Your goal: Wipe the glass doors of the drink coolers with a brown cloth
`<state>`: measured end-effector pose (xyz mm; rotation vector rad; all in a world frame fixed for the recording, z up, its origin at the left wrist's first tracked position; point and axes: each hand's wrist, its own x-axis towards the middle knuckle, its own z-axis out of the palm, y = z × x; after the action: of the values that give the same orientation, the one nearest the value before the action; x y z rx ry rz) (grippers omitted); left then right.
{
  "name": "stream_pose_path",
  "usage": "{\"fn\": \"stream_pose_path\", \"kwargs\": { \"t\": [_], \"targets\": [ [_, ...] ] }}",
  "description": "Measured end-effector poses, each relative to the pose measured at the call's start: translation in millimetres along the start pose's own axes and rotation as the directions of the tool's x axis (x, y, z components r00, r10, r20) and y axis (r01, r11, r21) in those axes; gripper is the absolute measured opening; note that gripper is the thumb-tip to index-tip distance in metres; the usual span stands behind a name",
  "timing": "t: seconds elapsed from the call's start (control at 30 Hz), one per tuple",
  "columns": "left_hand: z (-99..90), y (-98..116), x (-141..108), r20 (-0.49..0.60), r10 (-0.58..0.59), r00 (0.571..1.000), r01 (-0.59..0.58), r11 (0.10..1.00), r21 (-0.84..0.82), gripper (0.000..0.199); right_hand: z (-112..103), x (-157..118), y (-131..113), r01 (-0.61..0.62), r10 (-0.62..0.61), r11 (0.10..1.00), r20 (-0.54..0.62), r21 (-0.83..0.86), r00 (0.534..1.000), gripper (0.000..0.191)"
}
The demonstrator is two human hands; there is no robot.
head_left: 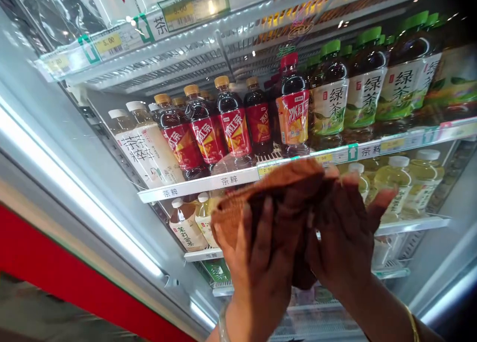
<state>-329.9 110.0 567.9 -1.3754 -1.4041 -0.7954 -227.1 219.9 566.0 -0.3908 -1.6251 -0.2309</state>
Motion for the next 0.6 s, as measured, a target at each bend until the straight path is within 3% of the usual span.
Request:
{"fn": "stream_pose_path", "kwargs": {
  "t": [0.07,0.13,0.3,0.37,0.5,0.6],
  "targets": [
    [5.6,1,-22,-0.035,0.008,0.999,-0.009,1.0,-0.01,0.056,-2,-1,0,-0.014,0.013,1.0,0.04,0.024,0.999,0.058],
    [7.1,-2,-22,-0.064,-0.003,0.998,0.004,1.0,0.016,0.061,-5,0,2,-0.012,0.01,0.999,0.046,0.03,0.999,0.057],
    [-1.5,-5,48,-0.029,0.006,1.0,-0.004,0.998,0.068,0.067,-12,17,13,0.071,-0.071,0.997,0.035,0.017,0.997,0.058],
    [-0.4,3,59,-0.054,-0.017,0.998,0.02,0.998,0.056,0.067,-14,23,20,0.12,-0.12,0.993,0.018,0.002,0.993,0.054],
    [15.7,24,28,-0.066,-0.028,0.997,0.029,0.999,0.018,0.072,-16,23,30,0.139,-0.14,0.99,0.014,0.018,0.99,0.039],
    [22.3,20,18,-0.066,0.03,0.997,-0.025,0.997,0.072,0.072,-20,21,38,0.122,-0.124,0.992,0.027,0.04,0.992,0.039]
  ]
}}
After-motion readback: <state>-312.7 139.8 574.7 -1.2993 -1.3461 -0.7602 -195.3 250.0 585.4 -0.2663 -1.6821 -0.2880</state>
